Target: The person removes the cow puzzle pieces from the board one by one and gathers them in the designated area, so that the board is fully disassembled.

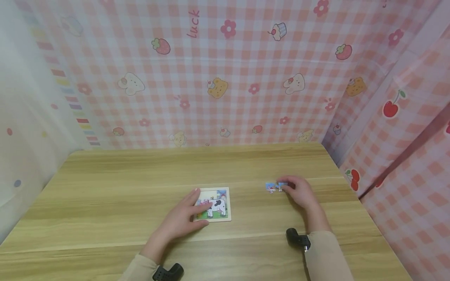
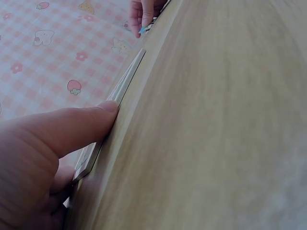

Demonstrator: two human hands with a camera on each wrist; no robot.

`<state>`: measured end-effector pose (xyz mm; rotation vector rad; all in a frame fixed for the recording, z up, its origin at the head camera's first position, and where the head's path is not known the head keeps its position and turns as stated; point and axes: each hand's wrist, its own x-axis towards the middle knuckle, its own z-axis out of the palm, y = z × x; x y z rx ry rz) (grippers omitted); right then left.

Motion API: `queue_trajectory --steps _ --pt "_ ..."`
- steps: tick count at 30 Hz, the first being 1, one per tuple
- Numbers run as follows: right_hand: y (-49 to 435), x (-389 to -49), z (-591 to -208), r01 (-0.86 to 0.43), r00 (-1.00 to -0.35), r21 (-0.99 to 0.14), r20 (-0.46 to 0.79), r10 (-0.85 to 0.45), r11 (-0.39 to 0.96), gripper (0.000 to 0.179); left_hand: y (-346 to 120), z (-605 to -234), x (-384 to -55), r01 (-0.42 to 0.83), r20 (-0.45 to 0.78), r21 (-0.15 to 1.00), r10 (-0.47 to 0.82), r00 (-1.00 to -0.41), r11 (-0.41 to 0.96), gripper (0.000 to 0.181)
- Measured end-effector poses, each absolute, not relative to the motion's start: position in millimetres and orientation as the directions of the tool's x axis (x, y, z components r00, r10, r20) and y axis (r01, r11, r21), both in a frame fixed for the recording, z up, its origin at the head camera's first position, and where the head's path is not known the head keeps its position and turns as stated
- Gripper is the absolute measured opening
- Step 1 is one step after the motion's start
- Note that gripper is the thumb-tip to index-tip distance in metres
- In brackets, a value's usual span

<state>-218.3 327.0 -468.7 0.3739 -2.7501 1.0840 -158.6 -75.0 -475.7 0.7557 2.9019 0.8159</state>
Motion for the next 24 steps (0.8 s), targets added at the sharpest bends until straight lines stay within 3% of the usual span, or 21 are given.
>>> queue_trajectory --steps 24 --pt "326.0 -218.9 -467.1 -0.299 -0.95 -0.593 0.262 -0.172 0.748 0.015 -74.8 -472.6 -157.1 0.458 0.112 0.494 0.469 -0.876 0.739 0.053"
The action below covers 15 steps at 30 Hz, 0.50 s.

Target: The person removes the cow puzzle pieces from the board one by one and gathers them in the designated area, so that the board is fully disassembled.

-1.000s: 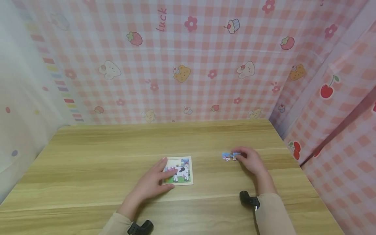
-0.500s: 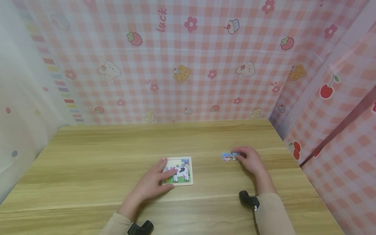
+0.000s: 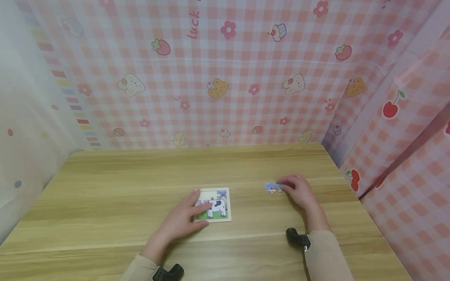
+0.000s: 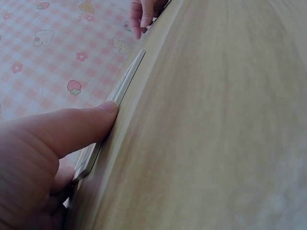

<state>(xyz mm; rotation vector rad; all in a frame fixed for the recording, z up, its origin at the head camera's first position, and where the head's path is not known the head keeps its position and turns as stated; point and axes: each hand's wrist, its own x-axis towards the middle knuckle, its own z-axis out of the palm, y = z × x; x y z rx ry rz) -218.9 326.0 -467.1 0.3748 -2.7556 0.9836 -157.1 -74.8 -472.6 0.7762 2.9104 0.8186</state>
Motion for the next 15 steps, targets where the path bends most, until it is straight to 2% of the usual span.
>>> queue_trajectory --steps 7,15 --pt "315 -216 -455 -0.3 -0.951 -0.606 0.248 -0.184 0.737 0.022 -75 -473 -157 0.458 0.109 0.495 0.471 -0.876 0.738 0.053" --pt "278 -218 -441 -0.405 -0.914 -0.621 0.27 -0.302 0.671 0.023 -75 -475 -158 0.46 0.112 0.487 0.468 -0.876 0.743 0.054"
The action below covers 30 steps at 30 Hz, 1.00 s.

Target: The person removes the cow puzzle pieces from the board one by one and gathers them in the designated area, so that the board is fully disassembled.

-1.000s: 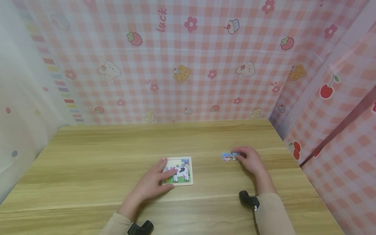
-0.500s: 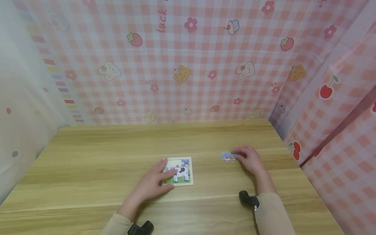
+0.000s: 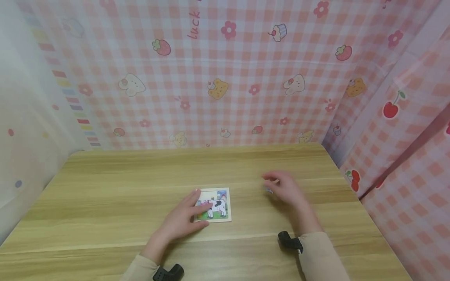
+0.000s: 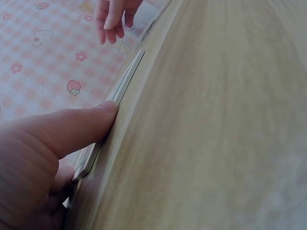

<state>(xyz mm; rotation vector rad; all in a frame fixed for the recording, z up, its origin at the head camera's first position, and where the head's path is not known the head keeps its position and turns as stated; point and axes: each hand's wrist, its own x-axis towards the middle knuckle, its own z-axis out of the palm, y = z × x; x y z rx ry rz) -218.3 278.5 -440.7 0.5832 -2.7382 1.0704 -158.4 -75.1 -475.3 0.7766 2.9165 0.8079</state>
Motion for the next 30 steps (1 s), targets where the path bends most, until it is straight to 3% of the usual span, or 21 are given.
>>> queue_trajectory --steps 6,16,30 --pt "254 -218 -441 -0.438 -0.895 -0.636 0.245 -0.372 0.635 0.023 -75 -473 -157 0.465 0.107 0.486 0.478 -0.872 0.74 0.057" --pt "214 -224 -446 -0.564 -0.8 -0.632 0.258 -0.542 0.532 0.026 -66 -463 -161 0.508 0.117 0.467 0.519 -0.847 0.724 0.054" --pt "179 -233 -449 -0.622 -0.729 -0.553 0.153 -0.667 0.553 0.031 -63 -466 -168 0.525 0.072 0.445 0.556 -0.828 0.725 0.048"
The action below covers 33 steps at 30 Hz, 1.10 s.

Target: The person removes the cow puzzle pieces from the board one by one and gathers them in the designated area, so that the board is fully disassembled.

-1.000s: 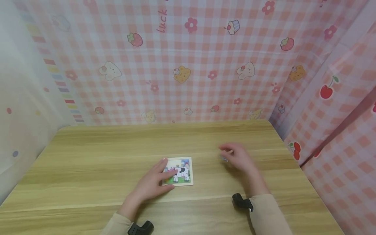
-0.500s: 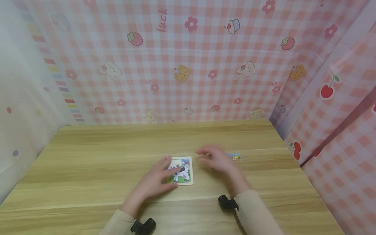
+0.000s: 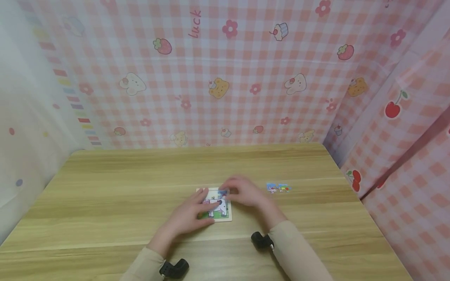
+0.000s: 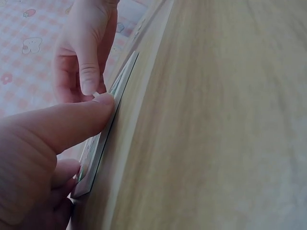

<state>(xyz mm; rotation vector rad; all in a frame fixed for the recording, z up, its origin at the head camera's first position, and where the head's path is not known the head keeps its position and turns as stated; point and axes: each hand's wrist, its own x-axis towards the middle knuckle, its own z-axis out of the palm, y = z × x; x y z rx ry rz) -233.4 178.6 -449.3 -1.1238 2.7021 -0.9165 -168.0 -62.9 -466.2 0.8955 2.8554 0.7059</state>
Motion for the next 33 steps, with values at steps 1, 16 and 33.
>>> queue_trajectory --steps 1,16,33 --pt "177 -234 -450 -0.632 -0.721 -0.543 0.151 -0.677 0.553 0.03 -63 -467 -168 0.527 0.072 0.444 0.558 -0.827 0.724 0.047" --pt "165 -243 -447 -0.67 -0.682 -0.47 0.082 -0.727 0.575 0.02 -64 -466 -167 0.545 0.073 0.419 0.571 -0.817 0.726 0.047" --pt "161 -244 -446 -0.668 -0.676 -0.484 0.076 -0.733 0.566 0.012 -63 -467 -165 0.535 0.044 0.397 0.567 -0.823 0.746 0.047"
